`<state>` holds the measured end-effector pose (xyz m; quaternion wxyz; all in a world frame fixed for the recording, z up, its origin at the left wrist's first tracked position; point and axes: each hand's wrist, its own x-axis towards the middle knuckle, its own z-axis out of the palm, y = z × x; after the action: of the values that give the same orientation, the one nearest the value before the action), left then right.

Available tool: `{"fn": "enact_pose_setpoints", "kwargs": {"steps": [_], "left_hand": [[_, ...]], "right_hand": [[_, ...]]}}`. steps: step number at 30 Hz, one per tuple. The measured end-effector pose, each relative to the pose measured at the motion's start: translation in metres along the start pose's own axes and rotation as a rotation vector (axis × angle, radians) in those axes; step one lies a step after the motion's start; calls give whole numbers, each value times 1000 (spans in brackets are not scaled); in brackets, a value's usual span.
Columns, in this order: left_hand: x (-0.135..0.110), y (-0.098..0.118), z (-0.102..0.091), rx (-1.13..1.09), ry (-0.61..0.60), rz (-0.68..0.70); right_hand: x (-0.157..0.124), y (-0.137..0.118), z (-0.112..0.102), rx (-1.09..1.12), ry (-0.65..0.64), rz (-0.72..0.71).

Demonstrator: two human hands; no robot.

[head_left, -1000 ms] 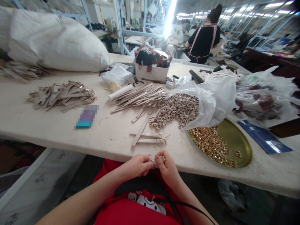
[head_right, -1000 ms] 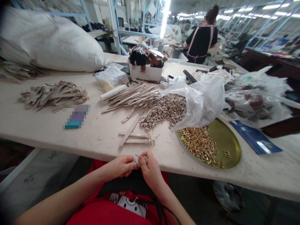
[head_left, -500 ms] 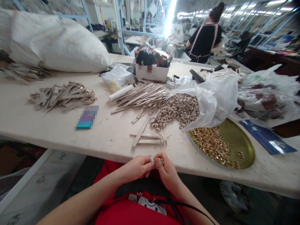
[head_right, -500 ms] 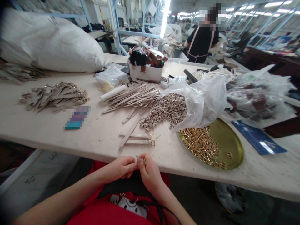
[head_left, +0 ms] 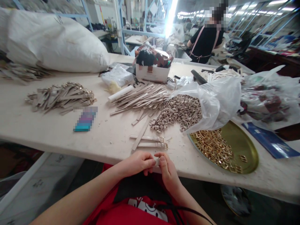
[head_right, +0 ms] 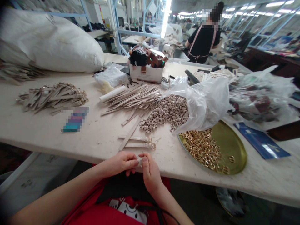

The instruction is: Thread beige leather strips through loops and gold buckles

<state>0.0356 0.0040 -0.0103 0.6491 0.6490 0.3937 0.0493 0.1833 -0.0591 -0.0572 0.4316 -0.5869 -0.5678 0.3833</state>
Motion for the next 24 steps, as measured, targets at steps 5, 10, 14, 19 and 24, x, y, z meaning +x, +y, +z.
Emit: {"fn": "enact_pose_setpoints", "kwargs": {"steps": [5, 10, 14, 19, 24], "left_hand": [[8, 0, 8, 12, 36, -5], [12, 1, -6, 351, 165, 65], [24, 1, -31, 652, 355, 116], [52, -1, -60, 822, 662, 30], [73, -12, -81, 812, 748, -78]], "right_hand": [[1, 1, 3, -18, -1, -31], [16, 6, -1, -178, -3, -44], [44, 10, -13, -401, 53, -74], [65, 20, -15, -602, 130, -224], [62, 25, -12, -562, 192, -223]]}}
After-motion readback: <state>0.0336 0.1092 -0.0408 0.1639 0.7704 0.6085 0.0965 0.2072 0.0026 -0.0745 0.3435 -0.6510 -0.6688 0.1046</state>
